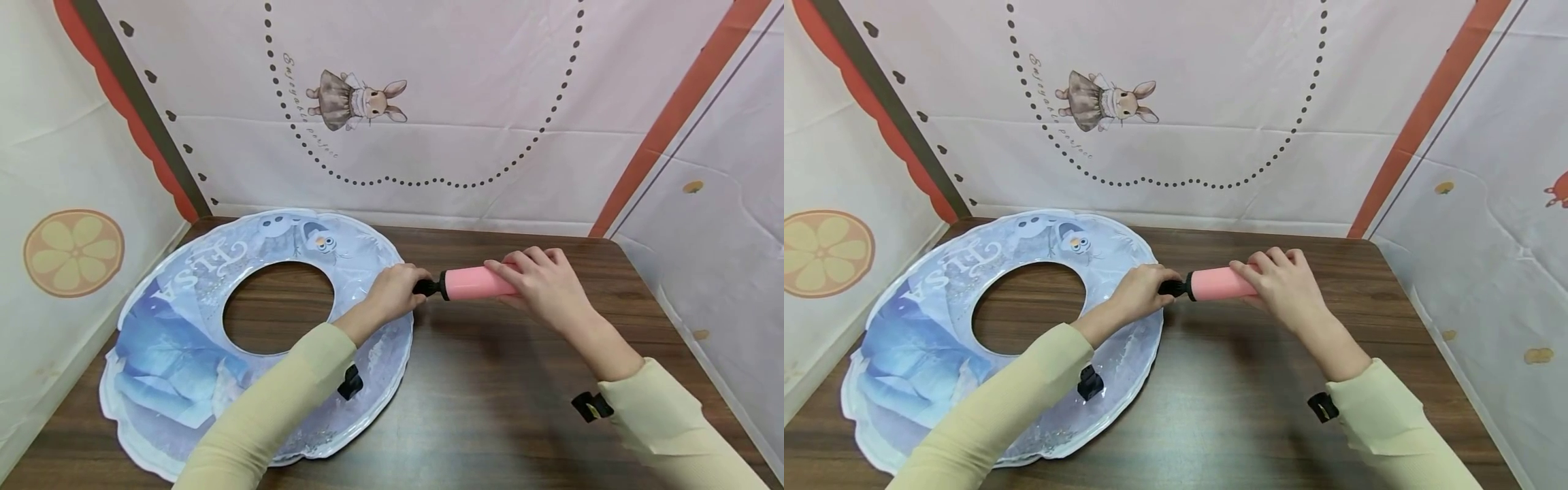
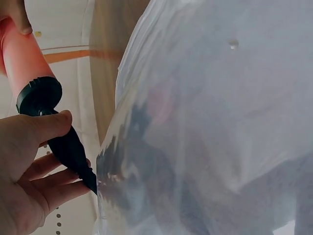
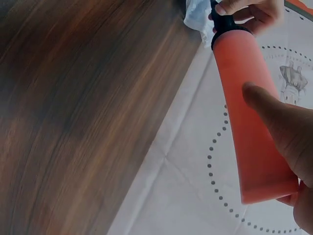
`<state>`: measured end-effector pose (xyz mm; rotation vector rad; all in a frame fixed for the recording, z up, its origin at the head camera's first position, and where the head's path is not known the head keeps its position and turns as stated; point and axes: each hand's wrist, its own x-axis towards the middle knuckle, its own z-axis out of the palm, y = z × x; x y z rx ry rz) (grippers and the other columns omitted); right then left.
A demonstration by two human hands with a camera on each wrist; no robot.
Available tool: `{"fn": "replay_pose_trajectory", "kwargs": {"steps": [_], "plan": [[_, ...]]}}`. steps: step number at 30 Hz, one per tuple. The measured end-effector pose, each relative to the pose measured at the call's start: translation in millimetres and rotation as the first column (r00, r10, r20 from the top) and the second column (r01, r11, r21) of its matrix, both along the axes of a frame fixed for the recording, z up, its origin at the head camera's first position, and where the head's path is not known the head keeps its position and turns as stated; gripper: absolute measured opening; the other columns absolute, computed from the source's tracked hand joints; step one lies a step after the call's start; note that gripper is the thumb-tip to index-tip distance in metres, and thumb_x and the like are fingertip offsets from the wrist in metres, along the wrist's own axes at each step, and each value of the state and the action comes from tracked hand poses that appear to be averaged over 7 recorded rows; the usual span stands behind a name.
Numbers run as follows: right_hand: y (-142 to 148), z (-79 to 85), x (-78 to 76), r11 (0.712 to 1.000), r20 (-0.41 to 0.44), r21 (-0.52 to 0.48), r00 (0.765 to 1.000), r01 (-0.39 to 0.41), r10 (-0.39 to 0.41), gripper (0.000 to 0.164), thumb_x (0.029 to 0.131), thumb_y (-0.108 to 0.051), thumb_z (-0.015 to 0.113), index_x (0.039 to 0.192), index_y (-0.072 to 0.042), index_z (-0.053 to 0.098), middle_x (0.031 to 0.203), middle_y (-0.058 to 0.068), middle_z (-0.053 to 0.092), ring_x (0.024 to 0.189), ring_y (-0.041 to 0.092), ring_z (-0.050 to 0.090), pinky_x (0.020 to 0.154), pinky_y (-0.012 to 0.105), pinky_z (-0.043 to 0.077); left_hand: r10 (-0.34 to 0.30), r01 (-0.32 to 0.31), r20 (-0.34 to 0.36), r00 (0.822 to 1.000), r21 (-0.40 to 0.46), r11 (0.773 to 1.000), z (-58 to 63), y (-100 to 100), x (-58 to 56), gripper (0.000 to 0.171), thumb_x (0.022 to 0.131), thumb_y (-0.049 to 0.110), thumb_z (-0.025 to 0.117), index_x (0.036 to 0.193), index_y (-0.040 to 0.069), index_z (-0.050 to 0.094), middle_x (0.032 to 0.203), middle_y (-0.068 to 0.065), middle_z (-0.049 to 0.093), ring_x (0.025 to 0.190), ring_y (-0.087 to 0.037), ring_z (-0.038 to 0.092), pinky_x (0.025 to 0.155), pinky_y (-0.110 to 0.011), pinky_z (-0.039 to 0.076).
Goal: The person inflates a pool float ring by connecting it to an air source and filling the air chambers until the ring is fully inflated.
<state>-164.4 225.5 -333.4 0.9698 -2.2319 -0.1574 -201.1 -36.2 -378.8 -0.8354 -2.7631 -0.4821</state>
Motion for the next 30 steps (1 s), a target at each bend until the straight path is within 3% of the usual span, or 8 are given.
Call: {"fn": "replay_pose_trajectory", "kwargs": {"steps": [8, 12, 15, 17, 20, 24, 27, 30], "plan": [[18, 12.5, 6.2, 1.000, 0.026, -0.001, 0.999, -0.019, 0.019, 0.061, 0.062, -0.035, 0.080, 0.118, -0.019, 0.061, 0.094, 0.008, 0.063, 0.087, 0.032, 0.056, 0.067, 0.046, 0.040, 0.003, -0.003, 0.022, 1.000, 0.024, 1.000, 2.1, -1, -2.0, 0.030, 0.074, 0.021, 0.075, 0.103, 0.017, 0.068, 0.097, -0.001, 0.068, 0.090, -0.018, 0.063, 0.077, -0.036, 0.049], [39, 22.7, 12.9, 1.000, 0.064, -0.019, 0.998, -0.014, 0.015, 0.054, 0.084, -0.058, 0.051, 0.120, -0.019, 0.060, 0.097, 0.009, 0.063, 0.090, 0.035, 0.054, 0.070, 0.049, 0.039, 0.001, -0.002, 0.028, 1.000, 0.017, 1.000, 2.9, -2, -2.6, 0.031, 0.075, 0.022, 0.075, 0.105, 0.018, 0.068, 0.097, -0.001, 0.068, 0.091, -0.018, 0.063, 0.078, -0.036, 0.049], [59, 30.1, 19.2, 0.999, 0.079, -0.044, 0.997, 0.019, -0.016, 0.068, 0.088, -0.064, 0.019, 0.120, -0.019, 0.060, 0.098, 0.010, 0.063, 0.090, 0.035, 0.054, 0.073, 0.052, 0.039, -0.001, 0.001, 0.032, 0.999, 0.010, 1.000, 2.7, -3, -3.0, 0.031, 0.075, 0.022, 0.075, 0.105, 0.018, 0.068, 0.098, -0.001, 0.068, 0.091, -0.018, 0.063, 0.078, -0.036, 0.049], [73, 35.2, 23.7, 0.997, 0.080, -0.068, 0.996, 0.045, -0.040, 0.071, 0.087, -0.066, 0.018, 0.118, -0.019, 0.060, 0.098, 0.011, 0.063, 0.090, 0.037, 0.053, 0.075, 0.054, 0.039, -0.002, 0.001, 0.038, 0.999, 0.004, 1.000, 2.4, -3, -3.1, 0.032, 0.075, 0.022, 0.074, 0.106, 0.017, 0.067, 0.099, -0.001, 0.068, 0.092, -0.018, 0.063, 0.079, -0.036, 0.049], [89, 41.1, 28.3, 0.994, 0.066, -0.085, 0.995, 0.074, -0.068, 0.070, 0.088, -0.066, 0.018, 0.117, -0.019, 0.060, 0.098, 0.011, 0.062, 0.089, 0.038, 0.052, 0.077, 0.055, 0.038, -0.003, 0.003, 0.047, 0.999, -0.003, 1.000, 2.3, -3, -3.2, 0.032, 0.076, 0.022, 0.074, 0.107, 0.016, 0.067, 0.101, -0.002, 0.068, 0.094, -0.019, 0.063, 0.081, -0.036, 0.048], [89, 43.7, 28.8, 0.996, 0.076, -0.060, 0.995, 0.070, -0.066, 0.053, 0.088, -0.058, 0.045, 0.120, -0.019, 0.059, 0.100, 0.012, 0.062, 0.090, 0.038, 0.051, 0.076, 0.054, 0.038, 0.001, -0.001, 0.043, 0.999, 0.000, 1.000, 3.2, -4, -2.5, 0.032, 0.076, 0.020, 0.074, 0.107, 0.016, 0.067, 0.100, -0.003, 0.068, 0.094, -0.019, 0.062, 0.081, -0.036, 0.048], [68, 38.4, 24.2, 0.999, 0.076, -0.027, 0.996, 0.041, -0.039, 0.050, 0.074, -0.033, 0.072, 0.120, -0.019, 0.060, 0.099, 0.012, 0.062, 0.090, 0.037, 0.053, 0.072, 0.052, 0.038, -0.003, 0.003, 0.029, 1.000, 0.009, 1.000, 3.6, -2, -2.1, 0.031, 0.076, 0.020, 0.073, 0.106, 0.016, 0.067, 0.098, -0.003, 0.067, 0.092, -0.020, 0.062, 0.080, -0.036, 0.048], [40, 27.6, 16.5, 1.000, 0.032, 0.006, 0.999, 0.020, -0.020, 0.059, 0.060, -0.021, 0.081, 0.116, -0.018, 0.062, 0.095, 0.010, 0.064, 0.087, 0.034, 0.055, 0.066, 0.048, 0.038, -0.018, 0.018, 0.020, 1.000, 0.016, 1.000, 3.0, 0, -1.6, 0.031, 0.076, 0.020, 0.073, 0.107, 0.015, 0.067, 0.096, -0.004, 0.067, 0.091, -0.021, 0.062, 0.080, -0.037, 0.048]]}}
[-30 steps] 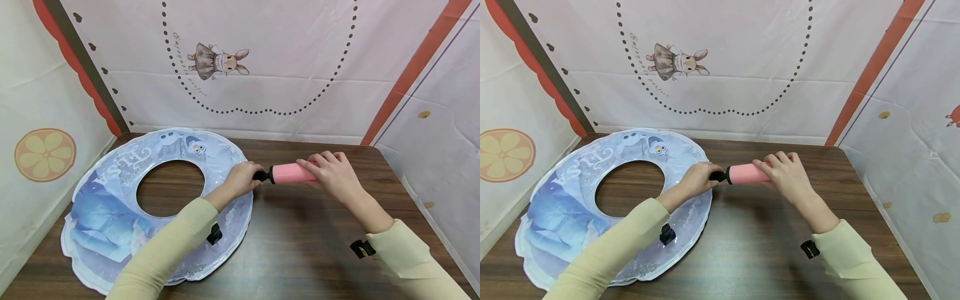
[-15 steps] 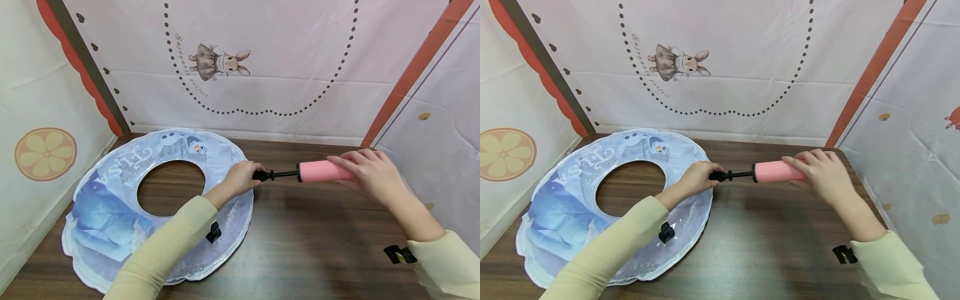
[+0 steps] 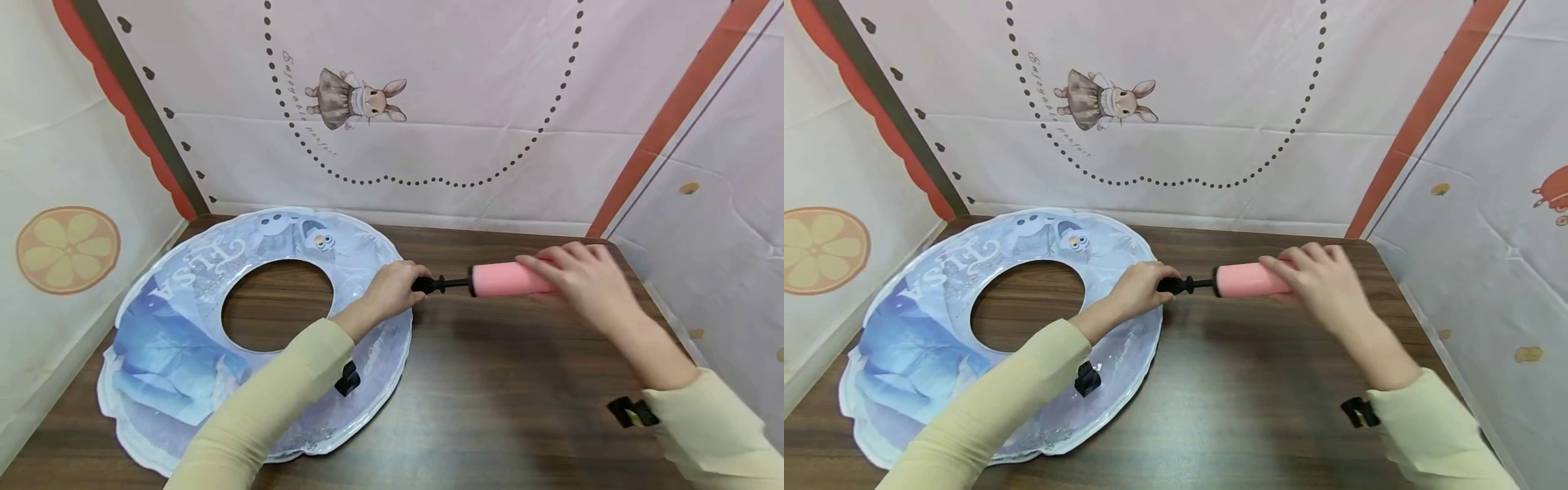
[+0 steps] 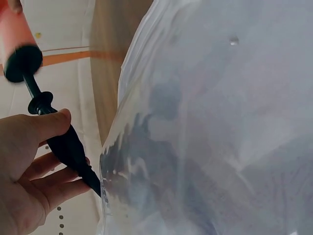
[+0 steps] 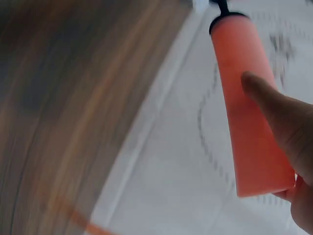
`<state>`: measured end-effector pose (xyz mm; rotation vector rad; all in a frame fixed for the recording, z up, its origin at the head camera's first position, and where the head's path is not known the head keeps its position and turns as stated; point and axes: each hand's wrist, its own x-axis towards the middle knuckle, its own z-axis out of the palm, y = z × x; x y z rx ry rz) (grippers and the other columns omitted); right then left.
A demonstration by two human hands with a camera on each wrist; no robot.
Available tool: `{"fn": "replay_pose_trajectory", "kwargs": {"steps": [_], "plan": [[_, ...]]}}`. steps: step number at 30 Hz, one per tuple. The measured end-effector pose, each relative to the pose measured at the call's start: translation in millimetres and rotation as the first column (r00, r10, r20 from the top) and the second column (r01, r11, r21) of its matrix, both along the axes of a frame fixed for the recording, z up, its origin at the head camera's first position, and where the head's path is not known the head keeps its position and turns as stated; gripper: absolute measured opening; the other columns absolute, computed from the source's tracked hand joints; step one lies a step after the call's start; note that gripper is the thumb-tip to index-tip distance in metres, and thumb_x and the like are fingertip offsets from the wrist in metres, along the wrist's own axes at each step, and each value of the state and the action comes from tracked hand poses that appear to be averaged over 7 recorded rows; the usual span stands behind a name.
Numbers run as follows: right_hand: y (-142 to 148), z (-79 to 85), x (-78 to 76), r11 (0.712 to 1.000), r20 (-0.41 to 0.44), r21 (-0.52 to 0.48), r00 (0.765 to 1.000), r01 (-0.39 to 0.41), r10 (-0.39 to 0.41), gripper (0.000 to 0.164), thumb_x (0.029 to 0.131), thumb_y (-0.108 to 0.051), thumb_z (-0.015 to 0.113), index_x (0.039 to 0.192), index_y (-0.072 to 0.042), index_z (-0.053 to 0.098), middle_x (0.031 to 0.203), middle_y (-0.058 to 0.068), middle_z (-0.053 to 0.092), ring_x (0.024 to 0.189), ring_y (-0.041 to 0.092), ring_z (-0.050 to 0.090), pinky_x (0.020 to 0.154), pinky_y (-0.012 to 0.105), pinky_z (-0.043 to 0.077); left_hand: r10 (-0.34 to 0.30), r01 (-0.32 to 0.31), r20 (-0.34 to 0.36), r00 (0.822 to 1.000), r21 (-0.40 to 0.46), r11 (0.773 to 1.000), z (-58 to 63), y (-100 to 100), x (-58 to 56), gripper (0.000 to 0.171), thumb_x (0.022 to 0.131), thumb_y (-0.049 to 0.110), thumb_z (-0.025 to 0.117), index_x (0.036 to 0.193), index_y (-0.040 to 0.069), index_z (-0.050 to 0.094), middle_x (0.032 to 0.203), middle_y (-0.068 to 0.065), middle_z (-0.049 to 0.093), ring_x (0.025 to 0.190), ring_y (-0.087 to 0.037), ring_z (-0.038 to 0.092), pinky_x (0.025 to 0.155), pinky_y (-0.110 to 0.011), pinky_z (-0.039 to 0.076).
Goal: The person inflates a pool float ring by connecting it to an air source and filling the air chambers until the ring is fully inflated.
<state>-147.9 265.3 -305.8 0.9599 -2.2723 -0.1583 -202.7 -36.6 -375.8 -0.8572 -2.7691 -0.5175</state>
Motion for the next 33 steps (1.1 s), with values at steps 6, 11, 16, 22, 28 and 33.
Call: {"fn": "replay_pose_trajectory", "kwargs": {"steps": [6, 11, 16, 22, 28, 33], "plan": [[-38, -17.5, -15.8, 1.000, -0.060, 0.020, 0.998, -0.020, 0.022, 0.055, 0.061, -0.030, 0.082, 0.112, -0.018, 0.064, 0.091, 0.008, 0.063, 0.084, 0.032, 0.056, 0.064, 0.046, 0.040, 0.015, -0.015, -0.010, 1.000, 0.013, 1.000, -0.3, -1, 1.2, 0.031, 0.074, 0.017, 0.074, 0.104, 0.014, 0.068, 0.093, -0.004, 0.067, 0.087, -0.020, 0.063, 0.077, -0.037, 0.049], [-42, -21.0, -19.8, 0.999, -0.057, 0.016, 0.998, -0.028, 0.029, 0.059, 0.059, -0.034, 0.084, 0.112, -0.019, 0.064, 0.091, 0.008, 0.063, 0.084, 0.032, 0.056, 0.065, 0.046, 0.040, 0.021, -0.021, -0.016, 1.000, 0.018, 1.000, -0.7, 0, -0.4, 0.031, 0.073, 0.017, 0.075, 0.103, 0.015, 0.069, 0.093, -0.002, 0.067, 0.087, -0.018, 0.063, 0.077, -0.036, 0.049], [-29, -17.2, -17.3, 0.999, -0.030, 0.011, 0.999, -0.040, 0.040, 0.061, 0.059, -0.033, 0.084, 0.115, -0.019, 0.063, 0.092, 0.007, 0.064, 0.085, 0.031, 0.057, 0.065, 0.045, 0.040, 0.025, -0.025, 0.008, 1.000, 0.017, 1.000, 1.1, 1, -1.1, 0.029, 0.074, 0.019, 0.075, 0.103, 0.015, 0.068, 0.095, -0.002, 0.067, 0.088, -0.018, 0.063, 0.076, -0.036, 0.049], [4, -5.4, -7.9, 0.999, 0.009, -0.009, 0.999, -0.031, 0.031, 0.053, 0.078, -0.054, 0.063, 0.119, -0.020, 0.061, 0.095, 0.009, 0.064, 0.087, 0.034, 0.056, 0.067, 0.047, 0.040, 0.038, -0.038, 0.024, 0.999, -0.004, 0.999, 0.4, 2, -1.4, 0.031, 0.076, 0.022, 0.074, 0.105, 0.017, 0.067, 0.097, -0.001, 0.067, 0.089, -0.019, 0.063, 0.077, -0.036, 0.049], [47, 10.8, 6.8, 0.997, 0.072, -0.049, 0.996, 0.061, -0.058, 0.071, 0.082, -0.072, 0.030, 0.118, -0.019, 0.061, 0.098, 0.011, 0.063, 0.091, 0.037, 0.054, 0.073, 0.052, 0.039, 0.044, -0.044, 0.026, 0.999, -0.005, 0.999, -1.9, 3, 0.6, 0.030, 0.076, 0.021, 0.074, 0.105, 0.016, 0.068, 0.097, -0.001, 0.067, 0.090, -0.019, 0.063, 0.078, -0.036, 0.049], [59, 14.5, 9.6, 0.996, 0.056, -0.050, 0.996, 0.069, -0.067, 0.062, 0.063, -0.038, 0.081, 0.117, -0.018, 0.061, 0.099, 0.013, 0.063, 0.091, 0.039, 0.054, 0.076, 0.055, 0.039, 0.049, -0.049, 0.014, 0.999, 0.002, 0.999, -1.1, 5, 1.9, 0.029, 0.075, 0.020, 0.074, 0.104, 0.016, 0.068, 0.095, -0.001, 0.067, 0.089, -0.019, 0.063, 0.077, -0.036, 0.049]]}}
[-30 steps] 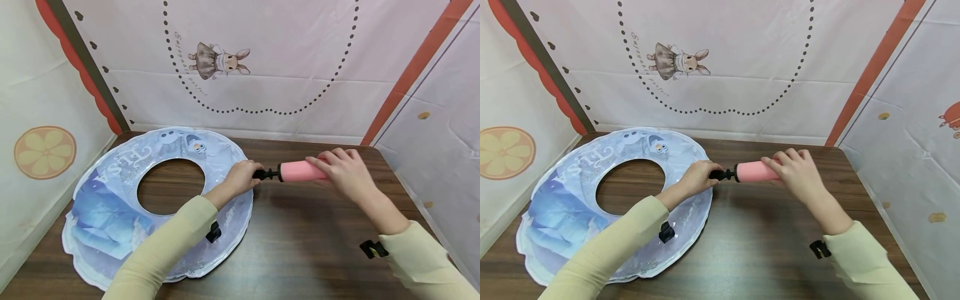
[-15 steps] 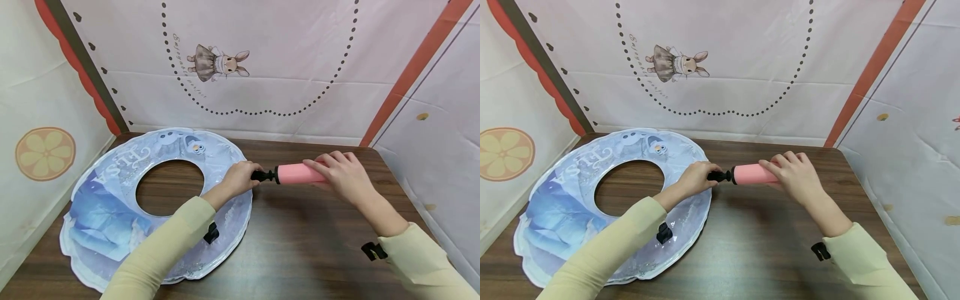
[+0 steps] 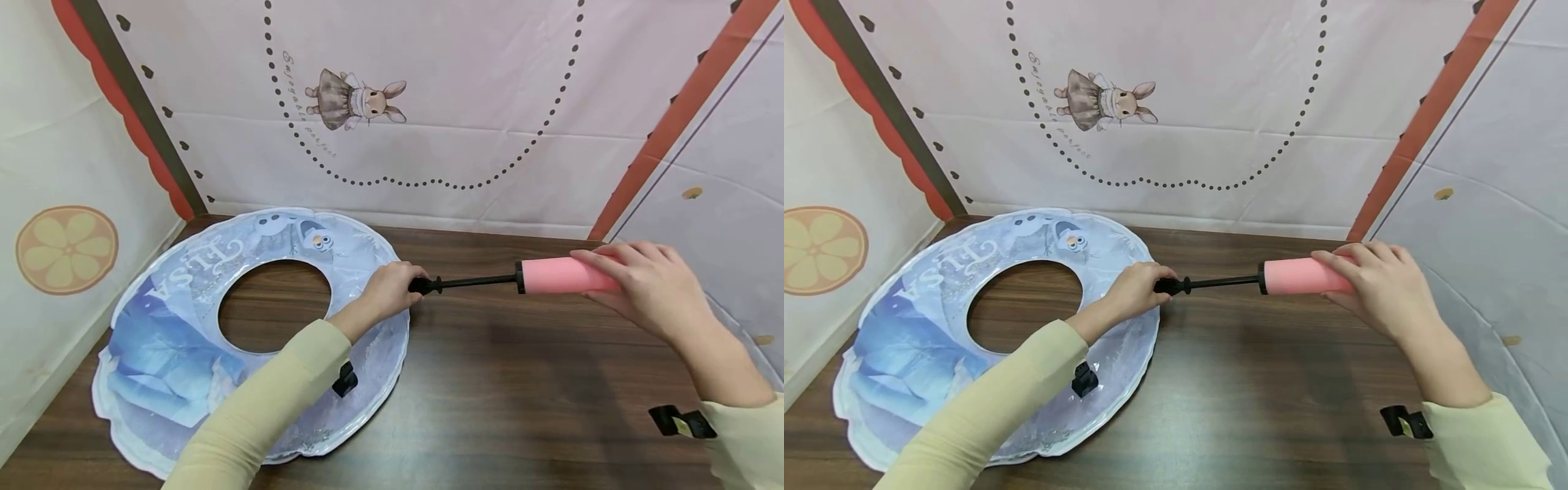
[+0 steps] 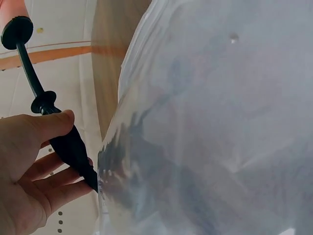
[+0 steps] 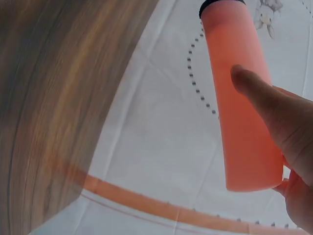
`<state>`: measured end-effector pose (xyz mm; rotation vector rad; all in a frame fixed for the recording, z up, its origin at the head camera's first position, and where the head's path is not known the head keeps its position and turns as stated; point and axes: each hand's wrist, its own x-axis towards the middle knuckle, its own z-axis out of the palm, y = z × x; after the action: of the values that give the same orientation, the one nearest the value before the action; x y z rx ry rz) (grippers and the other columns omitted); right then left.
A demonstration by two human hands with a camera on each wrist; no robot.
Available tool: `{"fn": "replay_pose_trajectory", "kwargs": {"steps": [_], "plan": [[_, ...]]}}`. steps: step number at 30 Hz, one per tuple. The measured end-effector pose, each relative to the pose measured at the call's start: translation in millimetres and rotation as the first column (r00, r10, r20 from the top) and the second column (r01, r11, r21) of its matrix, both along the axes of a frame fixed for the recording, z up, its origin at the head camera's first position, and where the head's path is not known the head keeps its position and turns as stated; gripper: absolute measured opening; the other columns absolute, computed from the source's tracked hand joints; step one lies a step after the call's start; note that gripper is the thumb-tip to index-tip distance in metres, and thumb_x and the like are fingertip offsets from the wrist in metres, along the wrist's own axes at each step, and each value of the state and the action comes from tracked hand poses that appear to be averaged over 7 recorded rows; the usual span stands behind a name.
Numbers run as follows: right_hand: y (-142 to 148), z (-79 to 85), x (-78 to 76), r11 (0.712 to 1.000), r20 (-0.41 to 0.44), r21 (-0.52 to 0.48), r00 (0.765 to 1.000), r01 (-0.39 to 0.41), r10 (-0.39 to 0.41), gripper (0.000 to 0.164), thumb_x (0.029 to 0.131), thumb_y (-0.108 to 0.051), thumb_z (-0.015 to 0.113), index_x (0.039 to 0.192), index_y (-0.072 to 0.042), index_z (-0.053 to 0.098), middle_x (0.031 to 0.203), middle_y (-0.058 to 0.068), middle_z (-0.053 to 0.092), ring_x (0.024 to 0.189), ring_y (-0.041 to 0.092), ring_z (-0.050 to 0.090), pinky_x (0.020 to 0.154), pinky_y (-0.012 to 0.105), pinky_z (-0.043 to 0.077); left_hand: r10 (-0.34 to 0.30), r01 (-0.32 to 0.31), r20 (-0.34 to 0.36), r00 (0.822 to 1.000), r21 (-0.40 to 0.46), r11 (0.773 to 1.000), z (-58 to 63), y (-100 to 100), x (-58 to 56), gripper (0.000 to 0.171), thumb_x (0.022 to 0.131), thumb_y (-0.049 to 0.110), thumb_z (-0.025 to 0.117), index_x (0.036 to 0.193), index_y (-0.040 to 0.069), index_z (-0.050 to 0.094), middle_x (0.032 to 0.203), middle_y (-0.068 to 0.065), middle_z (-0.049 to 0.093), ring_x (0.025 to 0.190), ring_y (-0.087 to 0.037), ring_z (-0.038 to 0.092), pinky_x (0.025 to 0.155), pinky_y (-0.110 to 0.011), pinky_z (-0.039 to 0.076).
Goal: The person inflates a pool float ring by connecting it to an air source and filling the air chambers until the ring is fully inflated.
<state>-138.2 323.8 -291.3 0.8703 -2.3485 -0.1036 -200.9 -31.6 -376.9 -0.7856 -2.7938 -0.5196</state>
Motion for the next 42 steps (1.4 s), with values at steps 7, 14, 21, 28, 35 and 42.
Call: {"fn": "replay_pose_trajectory", "kwargs": {"steps": [7, 14, 21, 28, 35, 42], "plan": [[-56, -21.8, -17.1, 0.995, -0.086, 0.051, 0.992, -0.086, 0.090, 0.058, 0.060, -0.026, 0.081, 0.115, -0.019, 0.063, 0.094, 0.010, 0.064, 0.087, 0.033, 0.056, 0.067, 0.048, 0.039, -0.013, 0.013, -0.018, 1.000, 0.027, 1.000, 0.3, 4, 1.1, 0.030, 0.074, 0.019, 0.075, 0.103, 0.015, 0.069, 0.095, -0.002, 0.067, 0.089, -0.019, 0.063, 0.078, -0.037, 0.049], [-89, -38.2, -28.9, 0.992, -0.145, 0.067, 0.983, -0.103, 0.111, 0.054, 0.061, -0.030, 0.084, 0.110, -0.019, 0.065, 0.091, 0.009, 0.063, 0.087, 0.031, 0.056, 0.069, 0.048, 0.041, -0.010, 0.012, -0.024, 1.000, 0.061, 0.998, -1.8, 5, 1.1, 0.029, 0.072, 0.015, 0.075, 0.100, 0.013, 0.070, 0.092, -0.002, 0.068, 0.087, -0.017, 0.063, 0.077, -0.035, 0.049], [-83, -39.1, -24.2, 0.994, -0.098, 0.064, 0.991, -0.090, 0.096, 0.059, 0.059, -0.034, 0.083, 0.113, -0.019, 0.064, 0.092, 0.007, 0.063, 0.086, 0.030, 0.056, 0.067, 0.046, 0.040, -0.010, 0.010, 0.010, 1.000, 0.044, 0.999, -0.9, 7, -0.6, 0.028, 0.072, 0.018, 0.075, 0.099, 0.016, 0.070, 0.093, 0.000, 0.069, 0.087, -0.016, 0.063, 0.077, -0.034, 0.049], [-59, -25.2, -17.1, 0.995, -0.067, 0.054, 0.993, -0.089, 0.093, 0.061, 0.060, -0.030, 0.082, 0.117, -0.019, 0.062, 0.094, 0.008, 0.063, 0.086, 0.032, 0.057, 0.068, 0.046, 0.040, 0.000, -0.002, 0.051, 0.999, 0.025, 1.000, 1.6, 5, -3.8, 0.030, 0.073, 0.022, 0.075, 0.102, 0.019, 0.069, 0.094, 0.001, 0.069, 0.086, -0.016, 0.063, 0.075, -0.035, 0.048], [-15, -2.1, -3.9, 0.999, 0.013, 0.031, 1.000, -0.025, 0.024, 0.066, 0.058, -0.035, 0.083, 0.119, -0.019, 0.060, 0.099, 0.011, 0.063, 0.087, 0.036, 0.056, 0.073, 0.051, 0.040, 0.007, -0.008, 0.074, 0.997, 0.021, 1.000, 1.3, 3, -4.6, 0.031, 0.073, 0.021, 0.074, 0.103, 0.019, 0.068, 0.096, 0.001, 0.068, 0.088, -0.018, 0.063, 0.075, -0.036, 0.049], [5, 8.4, 3.6, 1.000, 0.002, 0.005, 1.000, 0.009, -0.009, 0.069, 0.083, -0.071, 0.030, 0.115, -0.019, 0.061, 0.096, 0.012, 0.062, 0.084, 0.037, 0.056, 0.073, 0.053, 0.039, 0.005, -0.006, 0.054, 0.999, 0.018, 1.000, -0.1, 0, -4.5, 0.030, 0.073, 0.019, 0.074, 0.103, 0.018, 0.068, 0.097, 0.000, 0.068, 0.091, -0.018, 0.063, 0.077, -0.036, 0.049]]}}
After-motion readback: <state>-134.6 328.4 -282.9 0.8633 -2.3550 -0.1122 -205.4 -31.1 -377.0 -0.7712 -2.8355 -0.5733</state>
